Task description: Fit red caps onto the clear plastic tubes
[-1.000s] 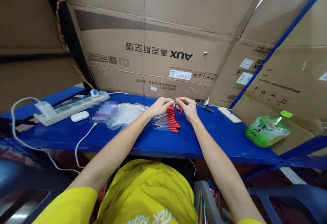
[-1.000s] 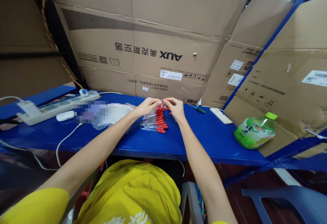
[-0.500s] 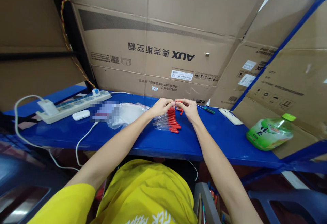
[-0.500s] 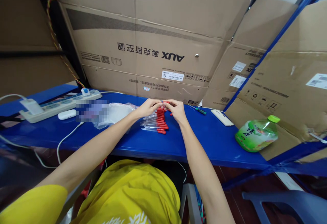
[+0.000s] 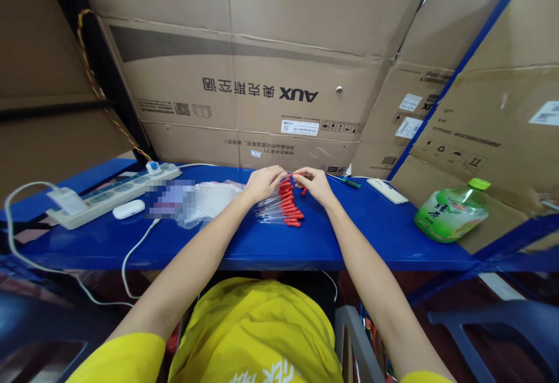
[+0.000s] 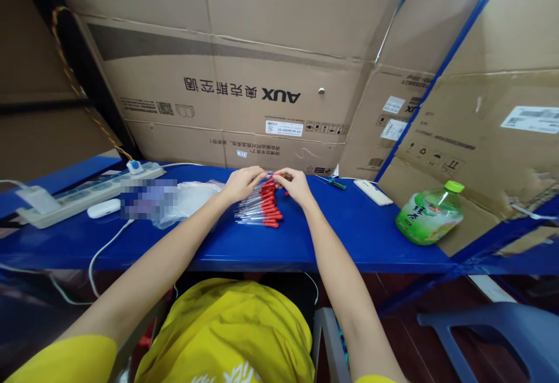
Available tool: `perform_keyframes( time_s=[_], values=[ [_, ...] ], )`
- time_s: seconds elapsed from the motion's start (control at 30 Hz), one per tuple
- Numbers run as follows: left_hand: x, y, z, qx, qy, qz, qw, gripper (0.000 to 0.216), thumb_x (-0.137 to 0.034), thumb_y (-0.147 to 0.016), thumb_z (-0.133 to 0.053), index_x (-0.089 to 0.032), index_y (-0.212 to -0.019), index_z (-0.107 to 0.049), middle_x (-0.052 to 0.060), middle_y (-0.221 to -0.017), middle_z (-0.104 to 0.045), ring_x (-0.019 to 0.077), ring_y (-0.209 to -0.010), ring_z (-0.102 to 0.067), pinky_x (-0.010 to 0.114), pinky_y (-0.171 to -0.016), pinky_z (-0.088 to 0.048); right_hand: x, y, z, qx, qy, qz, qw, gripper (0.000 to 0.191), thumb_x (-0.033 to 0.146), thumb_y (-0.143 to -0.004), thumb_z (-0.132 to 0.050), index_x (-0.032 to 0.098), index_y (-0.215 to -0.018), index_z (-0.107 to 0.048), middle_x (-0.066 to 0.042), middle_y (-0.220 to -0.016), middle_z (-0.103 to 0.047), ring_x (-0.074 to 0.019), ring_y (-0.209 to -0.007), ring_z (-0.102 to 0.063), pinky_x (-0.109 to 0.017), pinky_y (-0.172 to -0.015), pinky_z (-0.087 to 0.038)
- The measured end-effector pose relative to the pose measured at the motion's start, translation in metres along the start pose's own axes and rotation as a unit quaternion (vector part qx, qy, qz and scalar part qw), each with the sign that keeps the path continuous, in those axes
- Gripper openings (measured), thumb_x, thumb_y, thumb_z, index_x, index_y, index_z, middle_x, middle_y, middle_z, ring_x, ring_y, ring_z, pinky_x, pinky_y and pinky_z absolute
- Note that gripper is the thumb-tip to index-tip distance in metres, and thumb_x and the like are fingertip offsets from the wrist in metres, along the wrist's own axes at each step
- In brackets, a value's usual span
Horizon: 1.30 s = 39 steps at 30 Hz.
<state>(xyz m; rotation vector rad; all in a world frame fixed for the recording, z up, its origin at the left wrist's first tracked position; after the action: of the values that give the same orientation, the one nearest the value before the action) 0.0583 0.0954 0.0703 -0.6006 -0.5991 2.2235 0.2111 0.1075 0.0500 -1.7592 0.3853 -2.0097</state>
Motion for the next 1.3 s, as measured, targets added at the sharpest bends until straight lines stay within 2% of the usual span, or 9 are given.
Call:
perform_keyframes(
  time_s=[0.17,0.43,0.77,0.93,1.1,1.3],
  values=[
    [0.001,0.0,-0.012,0.06,0.027,-0.013,0.998,0.046,-0.046,-0.11,-0.032,-0.022,-0.101,-0.07,0.005,-0.096,-0.076,0.0207,-0.088,-0.068,0.027,-0.072,-0.04,0.002,0.001,0.002,0.001,-0.012,-0.003,1.0,0.041,0.053,-0.07,-0.088,0.018,-0.089,-0.078,-0.004,-0.071,-0.075,-0.0202,-0.065,-0.07,-0.033,-0.068,-0.059],
    [0.002,0.0,-0.014,0.079,0.045,-0.041,0.995,0.044,-0.043,-0.108,-0.035,-0.02,-0.094,-0.07,0.005,-0.087,-0.075,0.0197,-0.08,-0.067,0.026,-0.071,-0.039,-0.005,0.003,-0.003,0.03,-0.025,-0.028,0.999,0.038,0.049,-0.068,-0.09,0.017,-0.088,-0.082,-0.007,-0.074,-0.079,-0.022,-0.068,-0.074,-0.032,-0.064,-0.059],
    [-0.002,0.001,-0.013,0.082,0.022,-0.043,0.995,0.047,-0.045,-0.108,-0.034,-0.02,-0.092,-0.07,0.006,-0.083,-0.073,0.0194,-0.074,-0.065,0.026,-0.067,-0.036,0.0,0.006,-0.008,0.04,-0.002,-0.037,0.998,0.039,0.048,-0.069,-0.088,0.016,-0.089,-0.082,-0.008,-0.073,-0.079,-0.0223,-0.065,-0.074,-0.029,-0.057,-0.057],
    [-0.003,0.0,-0.015,0.081,0.045,-0.042,0.995,0.048,-0.046,-0.108,-0.034,-0.019,-0.092,-0.07,0.007,-0.083,-0.073,0.019,-0.073,-0.063,0.027,-0.067,-0.036,0.003,0.006,-0.012,0.046,-0.018,-0.032,0.998,0.04,0.048,-0.067,-0.089,0.015,-0.089,-0.083,-0.007,-0.073,-0.078,-0.0213,-0.066,-0.074,-0.032,-0.065,-0.061],
    [-0.006,0.0,-0.014,0.071,0.068,-0.047,0.994,0.046,-0.043,-0.109,-0.035,-0.018,-0.095,-0.07,0.006,-0.085,-0.073,0.0179,-0.073,-0.063,0.026,-0.069,-0.037,0.004,0.006,-0.014,0.046,-0.011,-0.029,0.998,0.043,0.05,-0.067,-0.089,0.015,-0.09,-0.081,-0.007,-0.073,-0.078,-0.0216,-0.066,-0.073,-0.033,-0.065,-0.061],
    [-0.007,-0.001,-0.008,0.029,0.074,-0.034,0.996,0.042,-0.045,-0.108,-0.04,-0.019,-0.102,-0.072,0.006,-0.094,-0.076,0.0187,-0.083,-0.066,0.026,-0.074,-0.041,0.005,0.002,-0.011,0.034,-0.042,-0.013,0.998,0.045,0.053,-0.068,-0.089,0.017,-0.095,-0.079,-0.004,-0.072,-0.077,-0.0196,-0.067,-0.072,-0.034,-0.07,-0.061]
  ],
)
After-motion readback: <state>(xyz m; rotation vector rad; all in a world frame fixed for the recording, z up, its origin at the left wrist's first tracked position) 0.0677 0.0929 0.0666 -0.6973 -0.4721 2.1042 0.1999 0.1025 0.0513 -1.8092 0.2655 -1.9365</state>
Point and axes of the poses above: each hand's wrist, its own y-axis away from the middle knuckle, its own z-axis out of the back of the hand, x = y × z, the point moved 10 cm from there along -y, towards the middle knuckle
